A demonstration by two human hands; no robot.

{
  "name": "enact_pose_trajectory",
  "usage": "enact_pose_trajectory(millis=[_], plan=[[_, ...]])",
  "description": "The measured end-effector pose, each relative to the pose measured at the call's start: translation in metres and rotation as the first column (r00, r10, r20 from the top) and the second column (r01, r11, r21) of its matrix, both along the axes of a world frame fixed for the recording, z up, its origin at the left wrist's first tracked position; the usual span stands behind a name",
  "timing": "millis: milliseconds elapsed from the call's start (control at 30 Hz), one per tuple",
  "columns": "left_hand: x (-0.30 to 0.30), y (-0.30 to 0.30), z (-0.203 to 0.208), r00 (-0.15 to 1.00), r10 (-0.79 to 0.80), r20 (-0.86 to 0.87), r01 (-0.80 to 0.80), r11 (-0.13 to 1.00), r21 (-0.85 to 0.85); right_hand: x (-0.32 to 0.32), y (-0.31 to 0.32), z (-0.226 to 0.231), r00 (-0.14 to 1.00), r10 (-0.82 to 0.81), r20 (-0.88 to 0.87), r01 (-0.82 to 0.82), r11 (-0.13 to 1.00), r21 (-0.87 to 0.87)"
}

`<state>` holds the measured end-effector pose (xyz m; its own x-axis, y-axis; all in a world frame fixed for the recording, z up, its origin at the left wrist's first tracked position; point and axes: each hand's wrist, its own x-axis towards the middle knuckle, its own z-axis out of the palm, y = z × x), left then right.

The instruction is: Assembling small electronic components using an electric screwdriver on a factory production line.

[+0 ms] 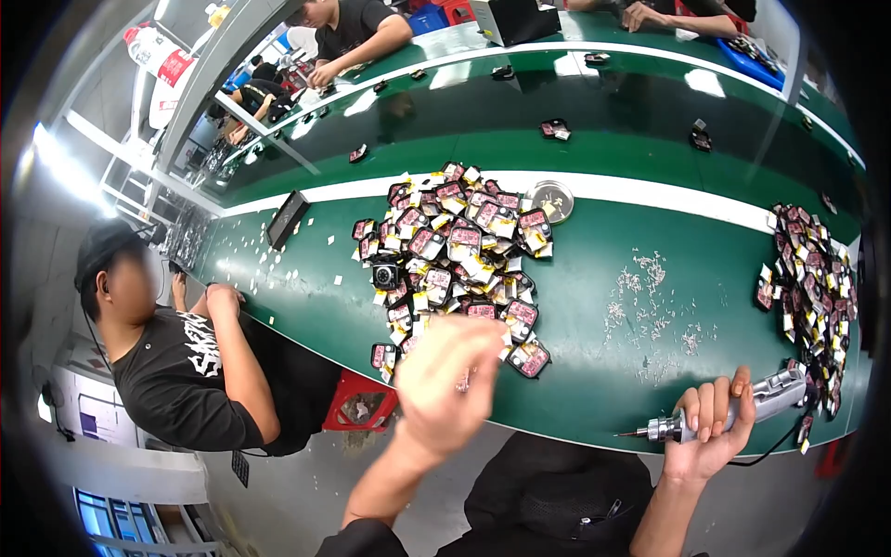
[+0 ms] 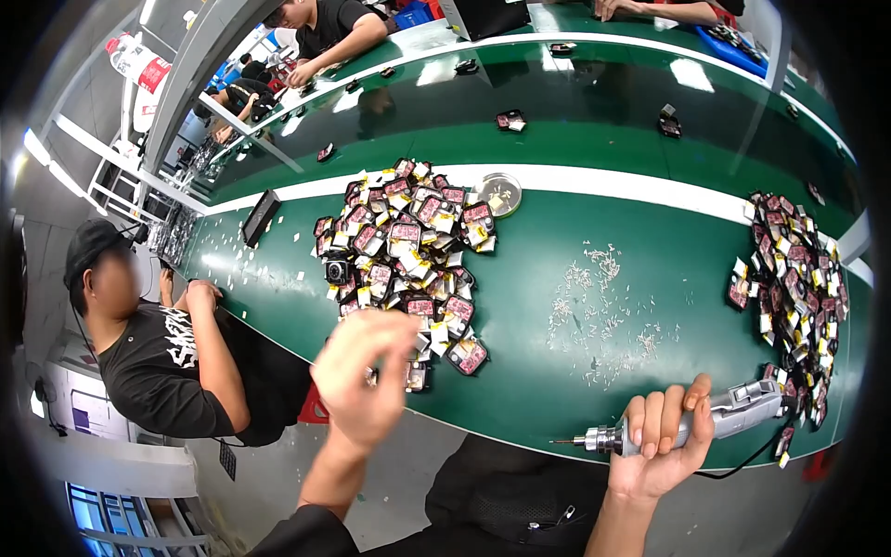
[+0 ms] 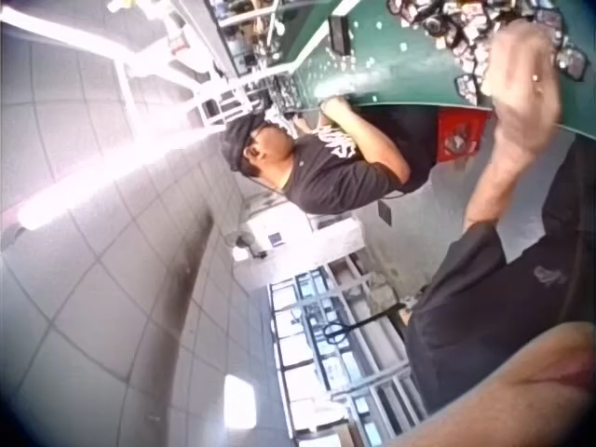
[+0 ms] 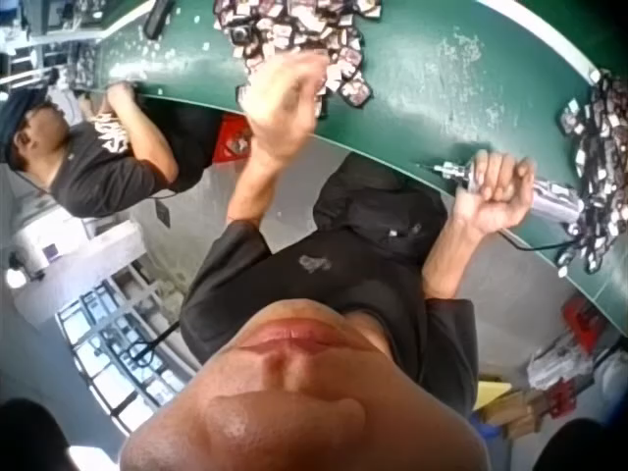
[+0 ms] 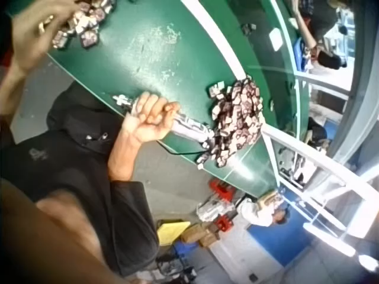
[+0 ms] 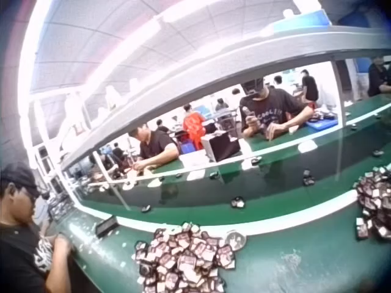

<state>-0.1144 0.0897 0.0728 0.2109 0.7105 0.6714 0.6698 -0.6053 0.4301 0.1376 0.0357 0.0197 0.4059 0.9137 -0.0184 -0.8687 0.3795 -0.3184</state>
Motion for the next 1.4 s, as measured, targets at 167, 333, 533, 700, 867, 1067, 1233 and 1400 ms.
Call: enact_pose_trajectory(millis=[167,333,533,700,867,1067,1233,1400], plan=[[-0.142,0.177,-0.002,0.854,0.494,-0.161,-0.511,0.856,-0.081,-0.015,0.009,-0.006,0.999,0.040,0.013,-0.039,0.995,-0.089],[-0.283,0.311,-0.056,0.609,0.687,-0.396,-0.787,0.584,-0.197,-0.021,0.008,-0.014,0.996,0.076,0.044,-0.069,0.987,-0.143],[-0.301,0.381,-0.083,0.539,0.664,-0.518,-0.797,0.602,-0.057,-0.021,0.009,-0.001,0.965,0.240,0.107,-0.218,0.958,-0.187],[-0.288,0.375,-0.070,0.681,0.542,-0.493,-0.677,0.722,-0.142,-0.016,0.006,-0.010,0.977,0.179,0.119,-0.159,0.974,-0.160],[-0.149,0.273,-0.029,0.916,0.048,-0.399,-0.091,0.992,-0.090,-0.012,0.008,-0.019,0.973,0.202,0.110,-0.190,0.976,-0.109],[0.013,0.062,-0.001,0.745,-0.443,-0.499,0.351,0.896,-0.271,0.000,0.005,-0.023,0.966,0.157,0.206,-0.179,0.979,0.094],[0.050,-0.017,-0.058,0.729,-0.513,-0.453,0.480,0.855,-0.196,0.013,-0.016,-0.017,0.969,0.124,0.213,-0.154,0.980,0.128],[0.062,-0.037,-0.055,0.798,-0.483,-0.359,0.372,0.865,-0.336,0.016,-0.044,-0.027,0.944,0.206,0.256,-0.237,0.967,0.096]])
